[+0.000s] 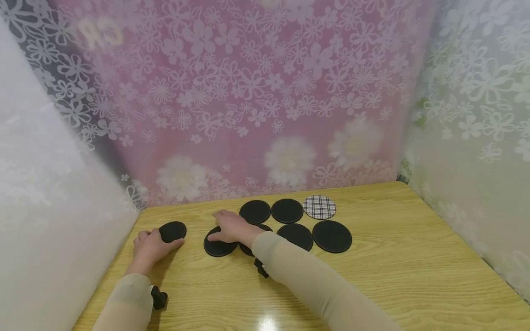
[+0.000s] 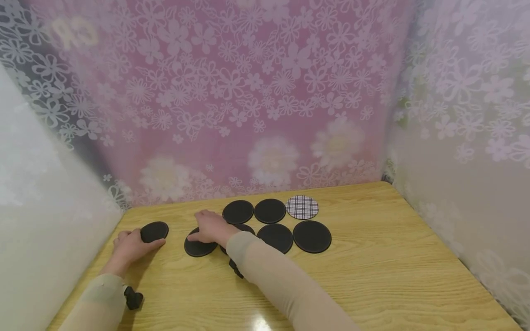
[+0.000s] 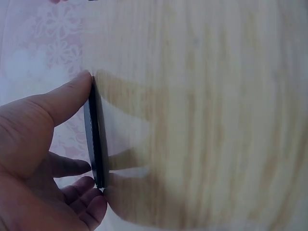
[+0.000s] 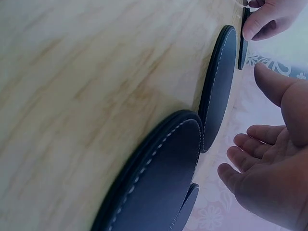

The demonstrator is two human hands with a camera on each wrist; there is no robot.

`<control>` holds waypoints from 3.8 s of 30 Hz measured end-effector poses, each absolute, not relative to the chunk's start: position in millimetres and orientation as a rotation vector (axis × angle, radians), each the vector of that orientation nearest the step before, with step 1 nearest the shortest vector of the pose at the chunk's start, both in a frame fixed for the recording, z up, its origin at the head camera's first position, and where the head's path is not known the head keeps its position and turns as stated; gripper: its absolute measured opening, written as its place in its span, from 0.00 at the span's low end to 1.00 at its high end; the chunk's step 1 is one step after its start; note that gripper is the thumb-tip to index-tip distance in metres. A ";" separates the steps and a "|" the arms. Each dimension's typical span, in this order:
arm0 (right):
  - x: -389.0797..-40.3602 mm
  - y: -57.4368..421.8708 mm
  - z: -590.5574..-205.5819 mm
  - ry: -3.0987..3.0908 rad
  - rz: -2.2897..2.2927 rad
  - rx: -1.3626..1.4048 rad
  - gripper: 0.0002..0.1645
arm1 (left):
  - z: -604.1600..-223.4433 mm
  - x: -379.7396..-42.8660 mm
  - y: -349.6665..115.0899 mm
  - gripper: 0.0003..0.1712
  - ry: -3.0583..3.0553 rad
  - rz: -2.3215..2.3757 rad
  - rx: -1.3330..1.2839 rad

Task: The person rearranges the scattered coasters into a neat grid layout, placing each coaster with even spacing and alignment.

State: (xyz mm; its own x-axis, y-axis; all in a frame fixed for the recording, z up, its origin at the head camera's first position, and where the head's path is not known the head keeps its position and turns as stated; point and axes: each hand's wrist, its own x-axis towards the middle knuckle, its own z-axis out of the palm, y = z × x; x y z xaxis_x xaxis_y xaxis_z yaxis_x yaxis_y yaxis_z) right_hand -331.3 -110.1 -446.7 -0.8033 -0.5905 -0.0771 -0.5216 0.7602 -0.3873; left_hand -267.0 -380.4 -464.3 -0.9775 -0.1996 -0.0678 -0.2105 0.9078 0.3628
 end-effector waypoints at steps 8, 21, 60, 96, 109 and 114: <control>-331.7 -116.8 -444.4 2.747 -0.492 -0.895 0.49 | -459.2 -263.0 -377.9 0.63 3.000 0.609 -0.314; -332.7 -123.3 -447.0 2.741 -0.469 -0.859 0.47 | -460.0 -255.3 -370.5 0.61 3.022 0.620 -0.233; -312.0 -163.6 -439.5 2.788 -0.392 -0.842 0.34 | -457.7 -248.1 -374.2 0.50 3.027 0.695 -0.110; -335.8 -136.0 -435.9 2.907 -0.736 -0.714 0.38 | -444.6 -268.3 -336.6 0.55 2.934 1.122 -0.158; -362.9 -92.4 -435.8 2.888 -0.845 -0.682 0.38 | -441.0 -302.5 -298.0 0.54 2.973 1.055 -0.095; -372.6 -81.6 -437.6 2.869 -0.843 -0.714 0.35 | -443.7 -311.5 -287.1 0.52 2.966 1.074 -0.081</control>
